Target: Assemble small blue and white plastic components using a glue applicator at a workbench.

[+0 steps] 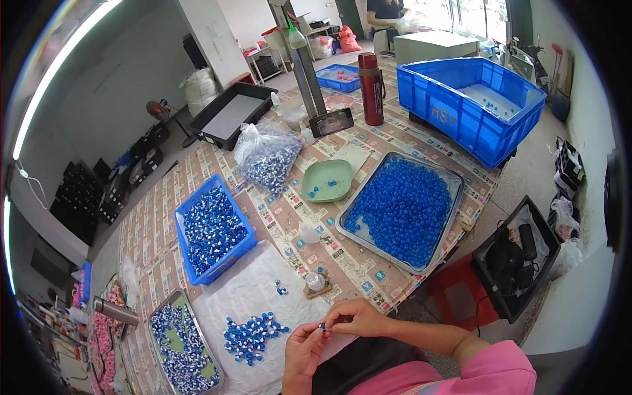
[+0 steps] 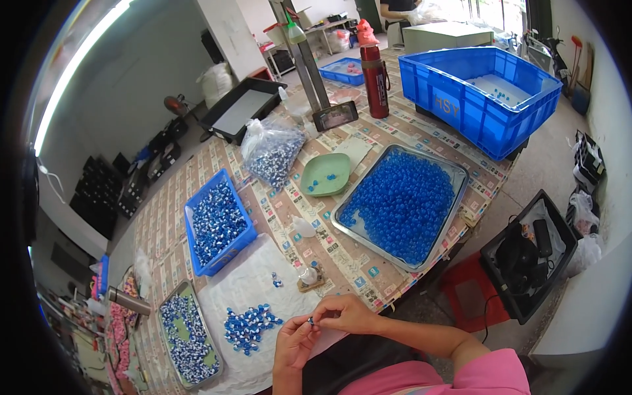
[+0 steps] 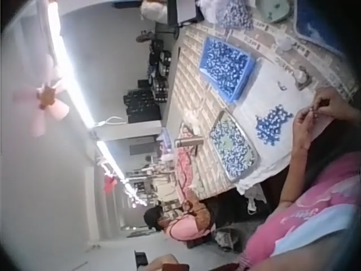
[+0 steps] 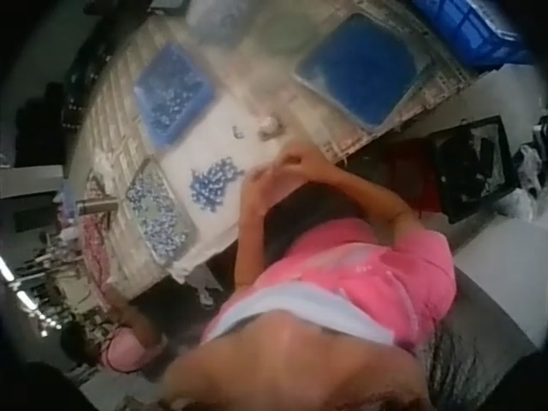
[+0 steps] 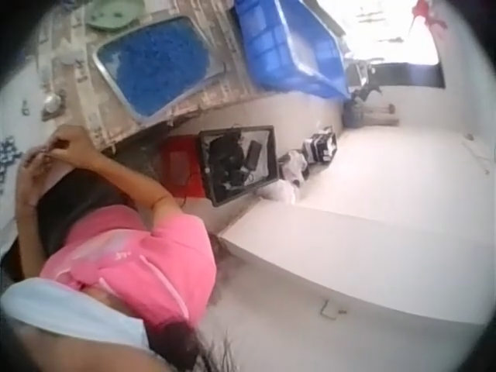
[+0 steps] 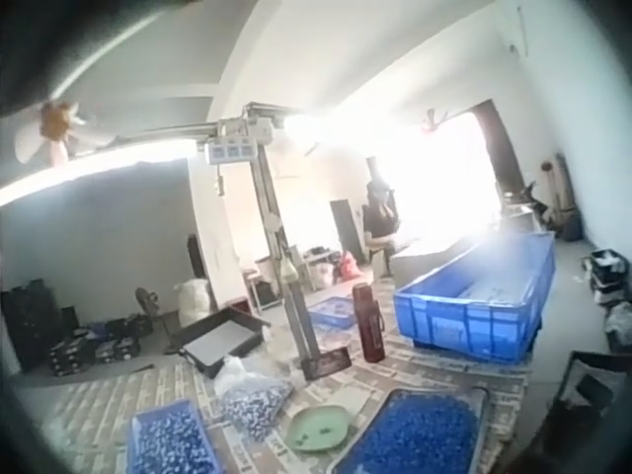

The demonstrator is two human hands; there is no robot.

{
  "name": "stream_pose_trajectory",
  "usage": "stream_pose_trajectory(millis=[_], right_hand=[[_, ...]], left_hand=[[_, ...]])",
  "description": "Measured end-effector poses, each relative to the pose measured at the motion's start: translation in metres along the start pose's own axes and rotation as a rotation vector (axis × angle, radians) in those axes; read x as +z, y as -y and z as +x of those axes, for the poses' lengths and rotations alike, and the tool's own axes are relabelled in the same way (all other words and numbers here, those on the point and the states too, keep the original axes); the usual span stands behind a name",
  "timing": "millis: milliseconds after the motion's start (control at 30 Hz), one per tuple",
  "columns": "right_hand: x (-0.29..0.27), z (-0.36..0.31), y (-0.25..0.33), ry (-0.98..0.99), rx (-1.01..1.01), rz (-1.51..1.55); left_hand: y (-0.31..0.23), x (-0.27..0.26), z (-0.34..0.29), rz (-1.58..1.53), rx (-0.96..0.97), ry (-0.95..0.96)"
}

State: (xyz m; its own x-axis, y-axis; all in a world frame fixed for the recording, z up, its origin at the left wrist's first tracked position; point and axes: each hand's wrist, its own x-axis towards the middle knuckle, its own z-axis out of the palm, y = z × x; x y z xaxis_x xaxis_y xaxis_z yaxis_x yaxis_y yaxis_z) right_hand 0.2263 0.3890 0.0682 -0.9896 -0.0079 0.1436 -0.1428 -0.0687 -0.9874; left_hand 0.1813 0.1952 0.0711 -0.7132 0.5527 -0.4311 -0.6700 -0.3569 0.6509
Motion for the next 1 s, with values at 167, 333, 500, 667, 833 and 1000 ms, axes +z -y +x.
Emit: stream_pose_trajectory(millis=[167, 333, 500, 667, 833, 1000], right_hand=[[-0.018, -0.037, 0.010, 0.001, -0.003, 0.014], [-0.034, -0.057, 0.024, 0.011, 0.006, -0.013], [-0.040, -0.066, 0.025, 0.021, 0.012, -0.010], [-0.038, -0.070, 0.026, 0.009, 0.035, 0.034], [-0.035, -0.066, 0.025, 0.012, 0.019, 0.025], [-0.031, -0.061, 0.024, 0.012, 0.023, 0.035]], left_hand=[[0.028, 0.026, -0.019, 0.008, 0.009, -0.001], [0.044, 0.043, -0.029, 0.029, 0.012, -0.012], [0.051, 0.053, -0.034, 0.041, 0.015, -0.023], [0.052, 0.055, -0.037, 0.020, 0.002, -0.022], [0.048, 0.052, -0.037, 0.010, 0.002, -0.017], [0.044, 0.048, -0.036, 0.017, 0.007, -0.001]])
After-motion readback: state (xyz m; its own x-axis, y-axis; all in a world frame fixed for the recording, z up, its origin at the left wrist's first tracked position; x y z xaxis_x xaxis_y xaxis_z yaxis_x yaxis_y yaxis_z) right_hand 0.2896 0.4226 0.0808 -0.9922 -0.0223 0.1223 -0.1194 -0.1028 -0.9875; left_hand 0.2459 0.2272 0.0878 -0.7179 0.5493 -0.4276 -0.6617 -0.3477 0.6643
